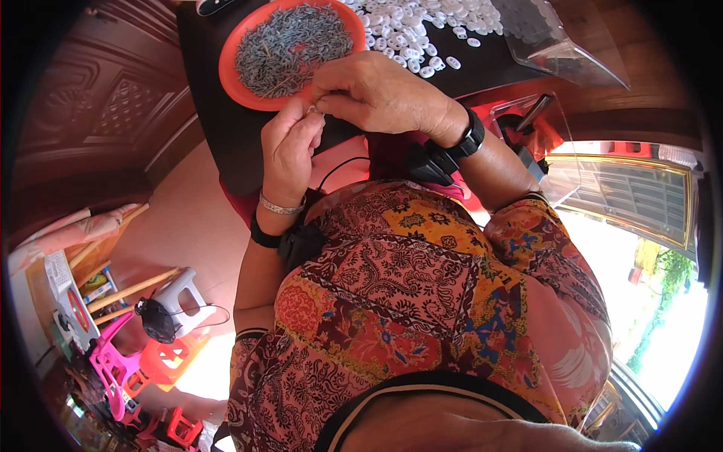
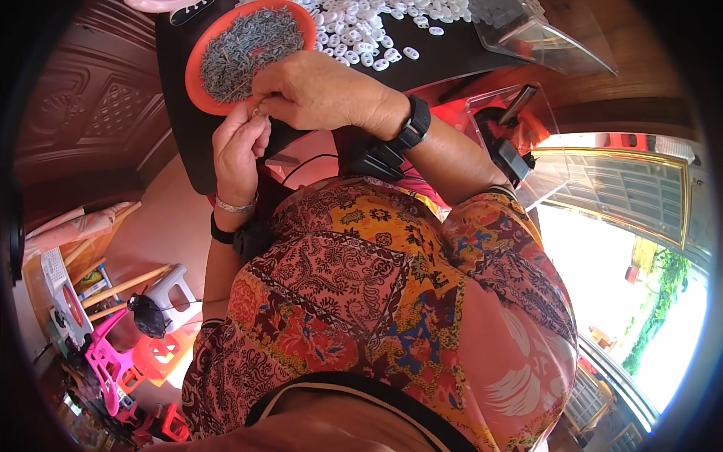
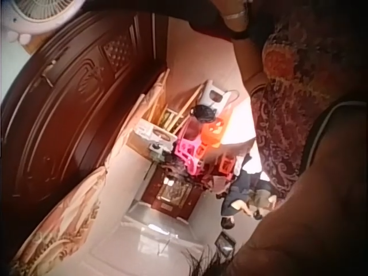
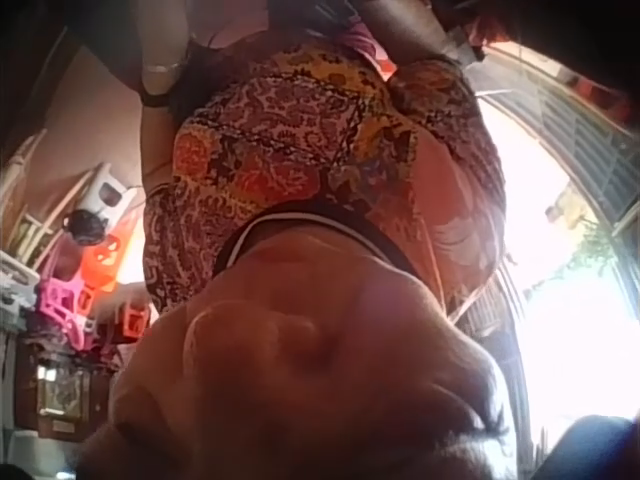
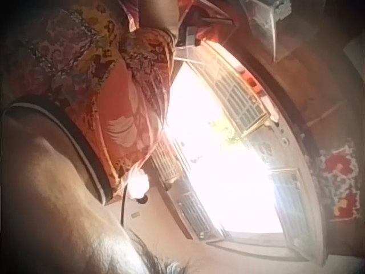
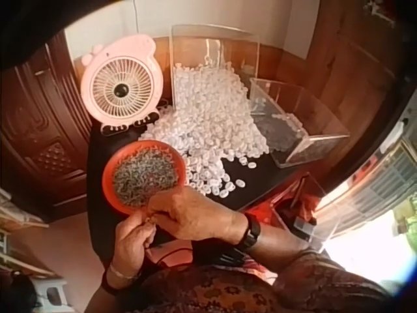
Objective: The person is manually inserting small metal loops into circular white plastic components.
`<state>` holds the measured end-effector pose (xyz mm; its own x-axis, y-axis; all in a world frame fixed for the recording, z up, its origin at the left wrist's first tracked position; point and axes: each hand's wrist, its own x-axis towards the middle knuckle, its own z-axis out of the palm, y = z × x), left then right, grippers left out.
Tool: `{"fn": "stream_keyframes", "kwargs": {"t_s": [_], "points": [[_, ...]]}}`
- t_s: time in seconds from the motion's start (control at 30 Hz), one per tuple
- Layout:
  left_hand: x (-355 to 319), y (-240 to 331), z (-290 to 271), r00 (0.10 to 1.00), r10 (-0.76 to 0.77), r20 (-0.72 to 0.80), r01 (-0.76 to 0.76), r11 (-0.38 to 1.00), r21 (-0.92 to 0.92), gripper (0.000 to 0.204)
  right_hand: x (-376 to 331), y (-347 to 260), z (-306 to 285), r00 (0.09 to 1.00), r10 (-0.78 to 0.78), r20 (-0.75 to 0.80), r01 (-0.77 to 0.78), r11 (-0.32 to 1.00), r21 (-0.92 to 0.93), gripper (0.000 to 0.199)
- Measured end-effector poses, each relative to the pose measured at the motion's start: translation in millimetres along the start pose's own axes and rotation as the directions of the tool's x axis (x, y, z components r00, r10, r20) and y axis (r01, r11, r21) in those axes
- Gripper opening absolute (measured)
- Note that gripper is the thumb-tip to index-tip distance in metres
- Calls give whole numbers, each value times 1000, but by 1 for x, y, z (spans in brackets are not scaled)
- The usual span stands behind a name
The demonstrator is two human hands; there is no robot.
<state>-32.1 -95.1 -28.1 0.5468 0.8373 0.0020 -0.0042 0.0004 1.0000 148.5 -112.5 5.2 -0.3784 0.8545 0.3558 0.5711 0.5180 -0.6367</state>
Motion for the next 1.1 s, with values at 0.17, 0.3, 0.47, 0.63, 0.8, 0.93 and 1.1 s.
{"fn": "stream_keyframes", "kwargs": {"t_s": [0.17, 0.3, 0.47, 0.63, 0.8, 0.93, 1.1], "points": [[0, 0, 1, 1000, -20, -20, 20, 999, -32, 18, -3, -1, -2, 999, 37, -13, -37, 999, 2, 13], [1, 3, 1, 999, -15, -45, 11, 995, -100, 16, -16, 7, -20, 970, 95, -223, -104, 994, -32, 15], [1, 6, 1, 999, -17, -45, 11, 993, -122, 15, -67, 35, -75, 821, 339, -459, -460, 869, -182, 18], [4, 3, 2, 999, -10, -42, 4, 992, -127, 16, -99, 49, -84, 805, 457, -378, -570, 774, -276, 19], [4, 5, 3, 999, -18, -41, 13, 992, -124, 16, -108, 57, -75, 801, 414, -433, -576, 731, -366, 20], [5, 5, 5, 999, -27, -42, 22, 992, -126, 16, -105, 70, -72, 805, 408, -431, -570, 733, -371, 19], [4, 4, 3, 999, -19, -46, 13, 992, -127, 16, -99, 68, -72, 789, 441, -429, -584, 755, -298, 16]]}}
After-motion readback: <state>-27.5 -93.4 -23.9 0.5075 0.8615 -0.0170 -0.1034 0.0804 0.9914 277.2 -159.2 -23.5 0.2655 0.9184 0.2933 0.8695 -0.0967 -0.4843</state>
